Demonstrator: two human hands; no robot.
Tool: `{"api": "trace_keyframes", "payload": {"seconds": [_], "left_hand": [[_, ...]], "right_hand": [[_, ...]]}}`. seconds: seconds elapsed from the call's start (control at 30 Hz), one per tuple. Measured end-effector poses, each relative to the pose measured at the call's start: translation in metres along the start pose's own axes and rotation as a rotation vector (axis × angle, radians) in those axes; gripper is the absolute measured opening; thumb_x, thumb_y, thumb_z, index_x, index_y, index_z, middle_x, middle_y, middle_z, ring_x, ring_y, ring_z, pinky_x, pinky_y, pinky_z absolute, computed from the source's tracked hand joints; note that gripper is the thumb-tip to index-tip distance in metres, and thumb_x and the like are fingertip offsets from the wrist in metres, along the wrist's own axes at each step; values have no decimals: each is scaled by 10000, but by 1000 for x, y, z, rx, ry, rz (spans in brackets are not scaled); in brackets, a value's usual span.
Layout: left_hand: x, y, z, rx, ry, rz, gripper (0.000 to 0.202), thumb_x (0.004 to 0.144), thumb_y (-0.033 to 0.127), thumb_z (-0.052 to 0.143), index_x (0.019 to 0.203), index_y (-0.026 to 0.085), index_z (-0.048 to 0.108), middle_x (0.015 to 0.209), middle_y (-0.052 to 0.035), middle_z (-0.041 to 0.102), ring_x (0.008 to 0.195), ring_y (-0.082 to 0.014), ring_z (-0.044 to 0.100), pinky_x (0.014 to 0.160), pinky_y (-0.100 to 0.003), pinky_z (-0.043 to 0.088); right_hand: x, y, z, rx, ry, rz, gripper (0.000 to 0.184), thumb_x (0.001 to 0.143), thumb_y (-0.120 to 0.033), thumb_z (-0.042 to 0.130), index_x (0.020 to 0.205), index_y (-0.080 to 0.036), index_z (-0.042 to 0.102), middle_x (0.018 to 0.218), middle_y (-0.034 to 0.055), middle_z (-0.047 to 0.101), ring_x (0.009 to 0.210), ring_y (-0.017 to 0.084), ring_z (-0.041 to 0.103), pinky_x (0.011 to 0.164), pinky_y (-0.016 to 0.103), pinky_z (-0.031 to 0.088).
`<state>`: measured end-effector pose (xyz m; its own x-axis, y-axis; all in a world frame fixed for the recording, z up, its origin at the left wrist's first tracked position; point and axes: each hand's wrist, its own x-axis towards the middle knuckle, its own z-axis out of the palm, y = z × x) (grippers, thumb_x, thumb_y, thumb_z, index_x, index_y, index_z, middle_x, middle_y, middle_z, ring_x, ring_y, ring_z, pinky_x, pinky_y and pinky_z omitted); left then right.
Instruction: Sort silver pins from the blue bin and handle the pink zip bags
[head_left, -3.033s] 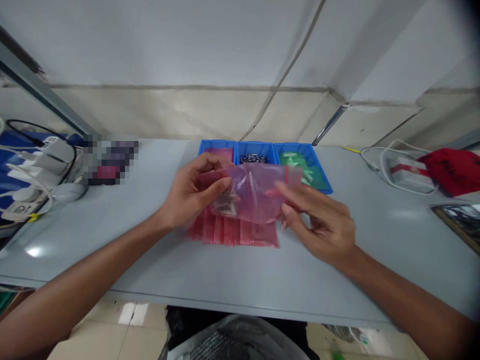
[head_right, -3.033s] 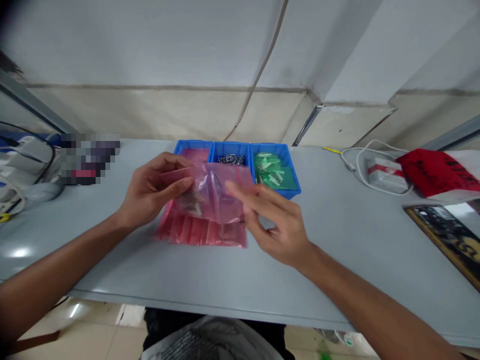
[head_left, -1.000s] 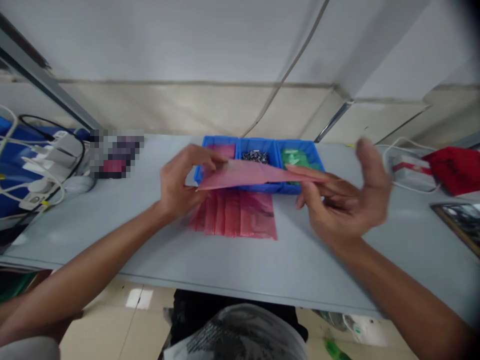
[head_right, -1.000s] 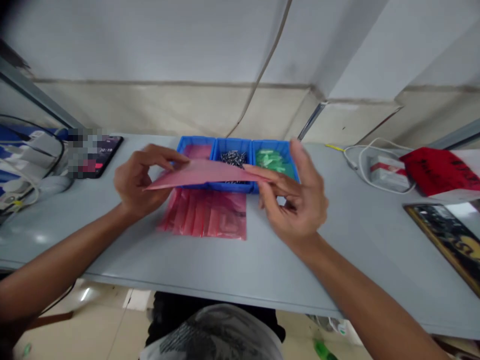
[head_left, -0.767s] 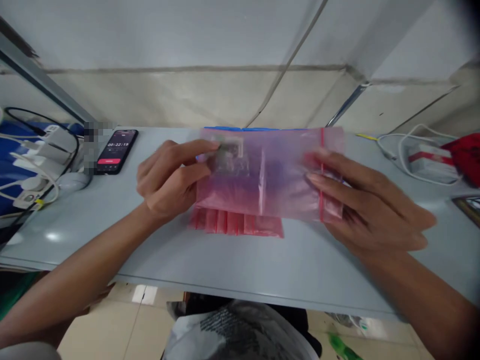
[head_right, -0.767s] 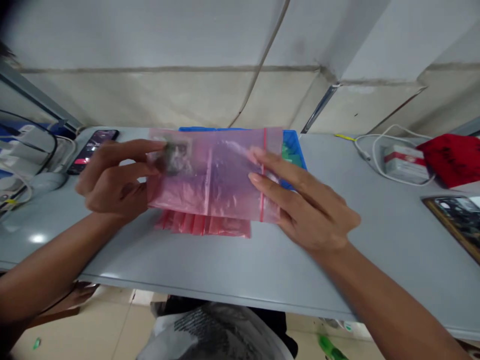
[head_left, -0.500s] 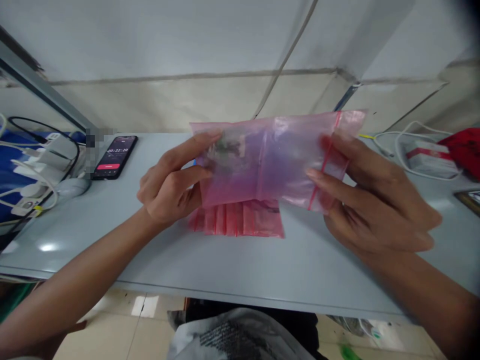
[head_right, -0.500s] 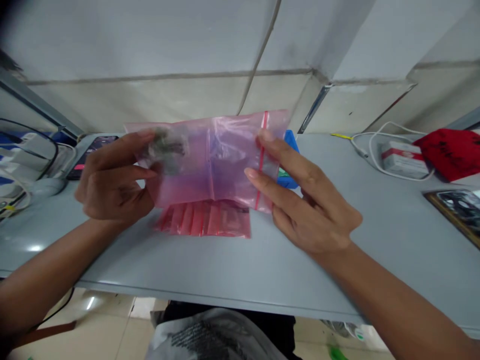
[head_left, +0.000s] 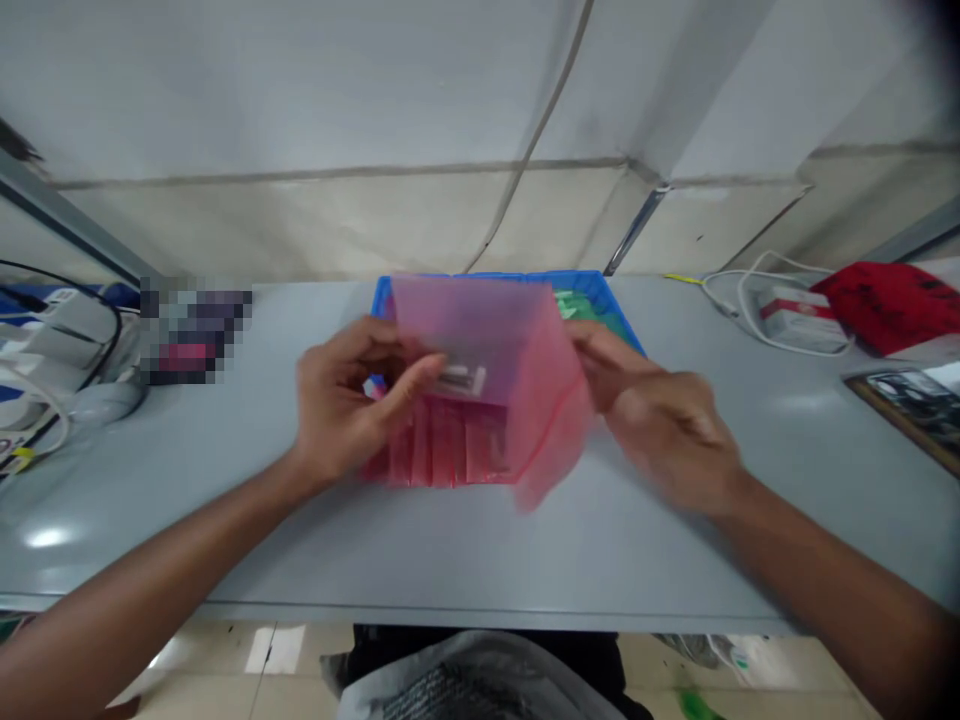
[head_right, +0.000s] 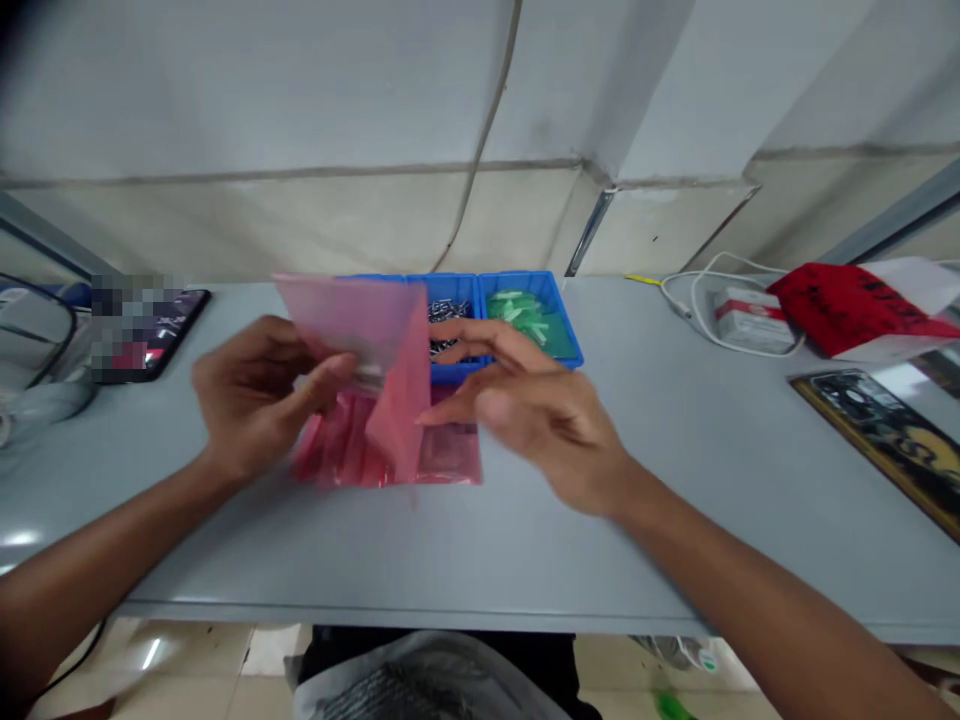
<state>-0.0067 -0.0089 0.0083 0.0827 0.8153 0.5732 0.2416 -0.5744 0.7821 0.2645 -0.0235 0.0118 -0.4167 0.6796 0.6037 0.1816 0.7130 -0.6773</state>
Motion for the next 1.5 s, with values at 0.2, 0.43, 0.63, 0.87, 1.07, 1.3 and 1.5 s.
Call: {"api": "trace_keyframes", "payload": {"seconds": [0.2,0.43,0.63,0.87,1.07,1.3,1.5], "left_hand": [[-11,5,2,-114,-320,-42,229,1052,414,572,1103,215,672,725,20,683,577,-99,656,539,-215,523],[1,-1,1,112,-146,-81,258,923,369,769,1136,239,706,876,4,755,762,-140,708,726,-273,569],[39,-31,-34,442,129,55,525,927,397,747,1419,264,616,800,36,729,743,-141,668,902,-344,579],[50,-49,-49,886,-138,349,384,999,411,630,1337,236,674,1282,-116,718,1291,-318,614,1093,-518,529],[42,-46,-40,782,-488,387,331,1060,409,530,1284,245,712,1269,-67,754,1193,-281,710,1075,-506,550],[40,-44,-39,785,-528,329,354,1080,425,487,1318,260,689,1306,-37,743,1210,-271,706,1135,-514,509],[40,-49,-40,914,-480,504,332,1061,353,519,1316,205,672,1315,-96,727,1288,-311,651,1149,-542,472]], "right_hand": [[-3,-9,12,-76,-22,84,389,983,-128,650,1356,-232,683,1161,50,767,996,154,721,890,309,601],[-9,0,16,79,-4,151,548,981,-135,642,1502,-278,554,1224,54,748,937,158,732,811,319,628],[-7,6,15,-16,58,84,343,985,-97,602,1293,-209,703,1106,68,754,786,129,690,715,310,596],[-11,12,13,-174,-129,-97,287,984,-99,598,1235,-156,724,1079,81,744,909,145,709,787,298,596],[-17,12,15,-505,-513,-117,637,938,-454,729,1520,-279,539,1416,127,631,1245,312,638,939,520,616],[-16,17,14,-582,-476,-160,470,1061,-437,537,1456,-192,602,1342,147,676,1155,268,682,941,459,631],[-11,14,14,-599,-395,-181,463,1089,-320,466,1515,-152,538,1210,140,745,1065,244,727,894,422,644]]}}
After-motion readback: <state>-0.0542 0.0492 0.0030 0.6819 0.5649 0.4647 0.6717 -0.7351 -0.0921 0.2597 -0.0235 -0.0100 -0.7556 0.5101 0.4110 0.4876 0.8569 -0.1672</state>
